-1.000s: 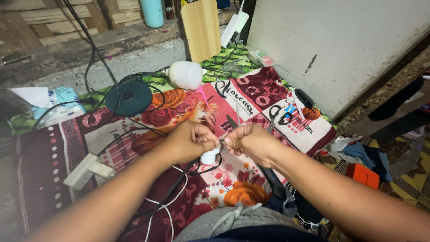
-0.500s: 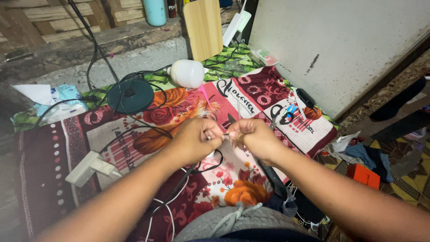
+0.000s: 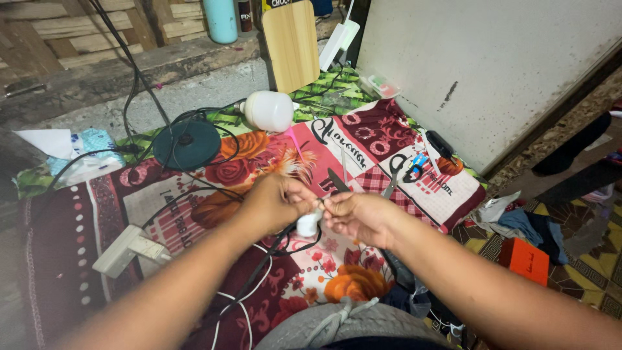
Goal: The person strips the ends of a black electrical wire with a knife and attaches the wire to a white light bulb holder, then screws a light bulb into the holder and works on the wire connection by hand.
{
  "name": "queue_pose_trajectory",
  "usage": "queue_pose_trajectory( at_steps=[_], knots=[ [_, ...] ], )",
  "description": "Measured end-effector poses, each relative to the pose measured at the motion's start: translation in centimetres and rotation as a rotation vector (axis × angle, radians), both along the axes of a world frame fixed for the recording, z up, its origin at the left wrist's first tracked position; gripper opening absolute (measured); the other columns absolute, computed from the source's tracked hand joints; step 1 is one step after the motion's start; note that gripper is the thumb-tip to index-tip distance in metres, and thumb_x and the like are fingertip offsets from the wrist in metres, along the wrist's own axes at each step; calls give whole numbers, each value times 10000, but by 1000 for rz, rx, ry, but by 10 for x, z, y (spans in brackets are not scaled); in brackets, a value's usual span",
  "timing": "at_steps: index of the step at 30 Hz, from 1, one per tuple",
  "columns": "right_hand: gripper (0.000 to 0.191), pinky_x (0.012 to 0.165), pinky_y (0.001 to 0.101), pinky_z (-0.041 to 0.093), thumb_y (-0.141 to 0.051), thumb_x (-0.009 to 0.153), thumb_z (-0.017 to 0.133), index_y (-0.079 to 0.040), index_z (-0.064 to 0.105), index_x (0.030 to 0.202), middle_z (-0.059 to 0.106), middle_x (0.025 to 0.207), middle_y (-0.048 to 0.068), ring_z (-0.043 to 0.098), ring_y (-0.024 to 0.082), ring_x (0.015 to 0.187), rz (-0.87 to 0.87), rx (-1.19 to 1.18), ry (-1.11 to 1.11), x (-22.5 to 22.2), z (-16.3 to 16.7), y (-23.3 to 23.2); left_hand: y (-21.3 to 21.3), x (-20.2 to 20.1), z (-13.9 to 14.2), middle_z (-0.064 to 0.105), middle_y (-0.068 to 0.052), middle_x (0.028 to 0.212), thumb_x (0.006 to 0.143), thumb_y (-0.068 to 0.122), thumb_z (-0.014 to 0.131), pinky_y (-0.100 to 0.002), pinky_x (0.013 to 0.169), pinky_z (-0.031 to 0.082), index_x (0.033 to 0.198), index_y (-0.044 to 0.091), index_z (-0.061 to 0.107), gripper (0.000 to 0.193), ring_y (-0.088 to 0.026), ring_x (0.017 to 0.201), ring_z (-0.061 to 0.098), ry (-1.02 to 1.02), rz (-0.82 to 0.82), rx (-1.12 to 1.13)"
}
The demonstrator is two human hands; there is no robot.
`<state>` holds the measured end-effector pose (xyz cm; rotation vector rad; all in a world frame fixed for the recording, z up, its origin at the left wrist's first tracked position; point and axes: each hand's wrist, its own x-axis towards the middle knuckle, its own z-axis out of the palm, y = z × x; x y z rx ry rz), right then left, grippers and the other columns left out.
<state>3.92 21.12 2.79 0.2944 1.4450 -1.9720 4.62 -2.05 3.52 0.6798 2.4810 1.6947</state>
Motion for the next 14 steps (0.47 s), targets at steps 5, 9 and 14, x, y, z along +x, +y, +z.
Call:
queue_pose_trajectory(
  at_steps=[5,9,14],
  knots=[
    [81,621,234,515,-92,865,752,-13,752,880,735,778,22,638,61,682,82,477,768,18,11,-12,9,19,-4,774,-38,728,802,72,763,-279,580,559,873,45,789,81,-79,611,682,-107,167,-2],
    [119,582,313,524,-83,824,807,0,722,813,684,760,70,645,165,639,64,785,1131,33,24,-18,12,26,8,750,-75,691,760,89,776,-299,603,570,799,25,761,77,-128,603,717,149,207,-115],
    [129,686,458,540,12,771,735,-5,643,859,617,890,160,660,389,792,34,962,1619,61,43,-35,23,38,30,686,-116,619,717,91,761,-354,570,542,710,14,701,98,-211,552,675,160,345,-202]
  ],
)
